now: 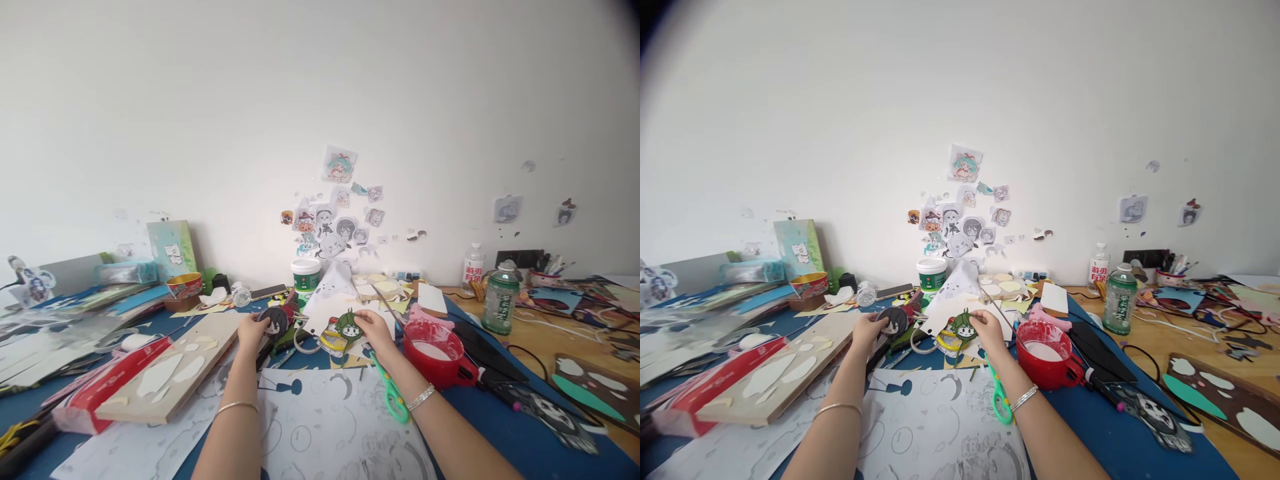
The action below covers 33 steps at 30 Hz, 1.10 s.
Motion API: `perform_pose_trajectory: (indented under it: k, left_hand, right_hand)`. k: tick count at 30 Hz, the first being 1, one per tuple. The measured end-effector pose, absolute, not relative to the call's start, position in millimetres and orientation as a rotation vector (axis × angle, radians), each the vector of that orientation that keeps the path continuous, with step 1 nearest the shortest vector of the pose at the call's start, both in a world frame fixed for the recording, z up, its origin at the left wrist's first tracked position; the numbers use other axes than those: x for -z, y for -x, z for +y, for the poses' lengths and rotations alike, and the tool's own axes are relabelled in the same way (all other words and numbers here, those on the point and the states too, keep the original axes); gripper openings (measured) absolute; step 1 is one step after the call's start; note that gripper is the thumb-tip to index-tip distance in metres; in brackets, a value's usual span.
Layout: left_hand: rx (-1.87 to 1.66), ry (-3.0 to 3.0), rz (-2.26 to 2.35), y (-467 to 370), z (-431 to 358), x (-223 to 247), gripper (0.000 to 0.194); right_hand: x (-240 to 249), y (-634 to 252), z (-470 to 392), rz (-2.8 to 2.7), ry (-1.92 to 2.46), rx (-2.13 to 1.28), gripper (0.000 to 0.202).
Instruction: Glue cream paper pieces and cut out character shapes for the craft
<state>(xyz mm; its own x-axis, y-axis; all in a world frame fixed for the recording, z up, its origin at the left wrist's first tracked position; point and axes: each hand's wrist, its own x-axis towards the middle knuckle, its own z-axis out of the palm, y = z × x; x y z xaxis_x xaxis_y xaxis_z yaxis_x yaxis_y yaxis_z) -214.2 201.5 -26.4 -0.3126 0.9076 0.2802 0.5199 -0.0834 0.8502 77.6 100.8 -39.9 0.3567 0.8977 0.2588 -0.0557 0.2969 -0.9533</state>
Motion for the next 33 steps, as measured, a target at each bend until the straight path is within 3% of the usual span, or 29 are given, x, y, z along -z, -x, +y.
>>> perform_pose_trajectory:
  k: [5, 12, 21, 28, 33]
  left_hand:
    - [-1.587, -1.255, 1.462, 204, 191, 9, 0.025]
    - [-1.619, -1.013, 1.004, 190, 173, -11, 0.011]
    - [-1.402, -0.911, 0.766, 132, 160, -11, 0.013]
    - [-1.247, -0.986, 0.663, 103, 147, 0, 0.011]
    - [-1.186, -1.025, 0.617, 103, 146, 0, 0.014]
  right_hand:
    - [46, -78, 107, -0.983, 1.086, -0.792, 0.031]
    - [51, -79, 112, -0.958, 1.085, -0.827, 0.033]
    - [43, -76, 104, -0.976, 1.085, -0.841, 0.032]
    - [41, -81, 101, -1.036, 1.105, -0.655, 0.038]
    - [42, -92, 107, -1.024, 1.124, -0.537, 0.031]
